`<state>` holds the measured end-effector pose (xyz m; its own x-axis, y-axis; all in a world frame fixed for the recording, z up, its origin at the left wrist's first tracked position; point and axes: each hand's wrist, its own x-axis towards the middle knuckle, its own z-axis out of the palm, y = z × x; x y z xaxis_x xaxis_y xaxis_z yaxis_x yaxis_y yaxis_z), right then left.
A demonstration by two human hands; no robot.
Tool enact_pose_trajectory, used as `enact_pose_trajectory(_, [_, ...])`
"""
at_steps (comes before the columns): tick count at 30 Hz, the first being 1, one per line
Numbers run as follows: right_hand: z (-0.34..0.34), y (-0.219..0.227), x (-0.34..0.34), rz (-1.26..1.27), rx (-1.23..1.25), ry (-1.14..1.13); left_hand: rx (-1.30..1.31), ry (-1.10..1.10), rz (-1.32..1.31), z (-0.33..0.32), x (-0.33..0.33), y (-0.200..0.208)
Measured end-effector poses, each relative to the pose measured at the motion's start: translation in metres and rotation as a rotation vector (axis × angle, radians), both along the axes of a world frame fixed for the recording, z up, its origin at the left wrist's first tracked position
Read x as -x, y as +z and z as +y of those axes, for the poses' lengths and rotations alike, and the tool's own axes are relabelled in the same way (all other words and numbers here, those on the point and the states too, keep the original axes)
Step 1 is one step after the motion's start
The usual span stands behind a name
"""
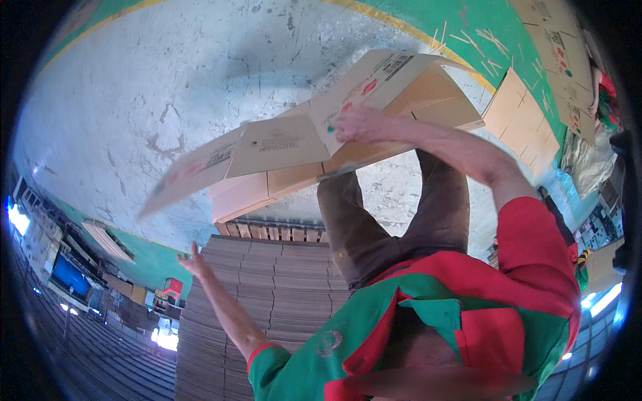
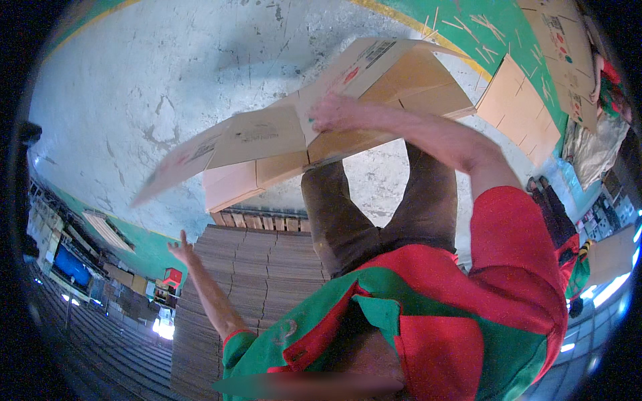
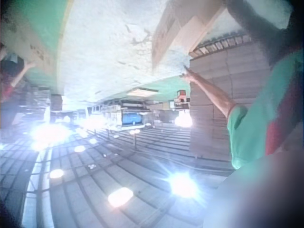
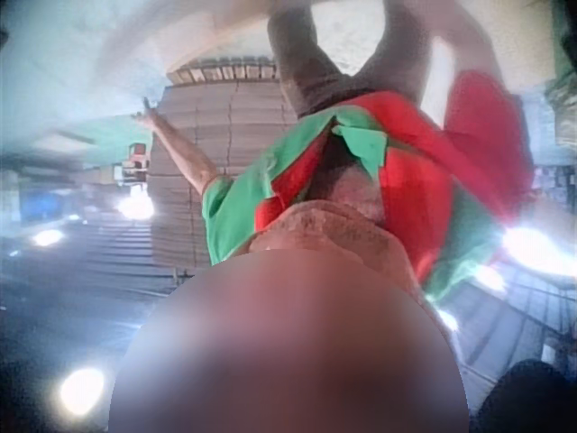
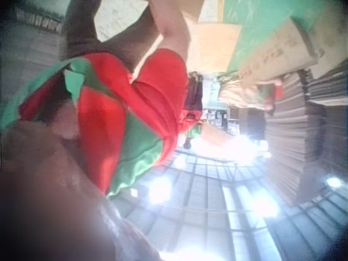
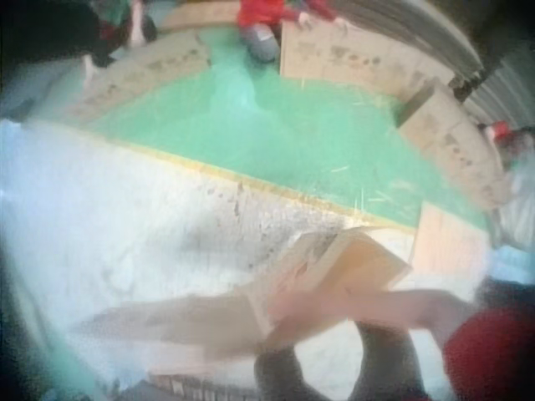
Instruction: The person picks up flat cardboard sheets from the floor, folds them, and stacks them onto a large pile on a pallet. The person repeats this process several times, moving between the floor and the stack.
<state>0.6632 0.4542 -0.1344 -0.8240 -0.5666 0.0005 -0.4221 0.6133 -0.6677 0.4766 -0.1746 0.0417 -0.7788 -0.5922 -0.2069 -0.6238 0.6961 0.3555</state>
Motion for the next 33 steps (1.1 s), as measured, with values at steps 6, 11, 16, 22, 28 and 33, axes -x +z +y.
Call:
enact_pose_trajectory(6, [-0.112, -0.017, -0.048, -0.259, -0.084, -0.107, 0.282, -1.048, -0.192, 0.176, -0.080, -0.059])
enact_pose_trajectory(11, [-0.121, -0.030, -0.067, -0.398, -0.012, -0.240, 0.376, -1.460, -0.355, 0.272, -0.081, -0.092])
enact_pose_trajectory(16, [-0.054, -0.027, -0.025, -0.209, 0.071, -0.425, 0.460, -1.513, -0.123, 0.299, -0.024, -0.101])
enact_pose_trajectory(22, [0.059, 0.019, 0.049, -0.403, 0.008, -0.211, 0.185, -1.699, -0.173, 0.331, 0.046, -0.066])
enact_pose_trajectory(28, [0.194, 0.035, 0.050, -0.650, -0.204, -0.401, 0.108, -1.645, -0.234, 0.336, 0.088, -0.020])
enact_pose_trajectory(33, [0.237, 0.053, 0.067, -0.700, 0.097, -0.491, -0.032, -1.615, -0.271, 0.345, 0.152, 0.007])
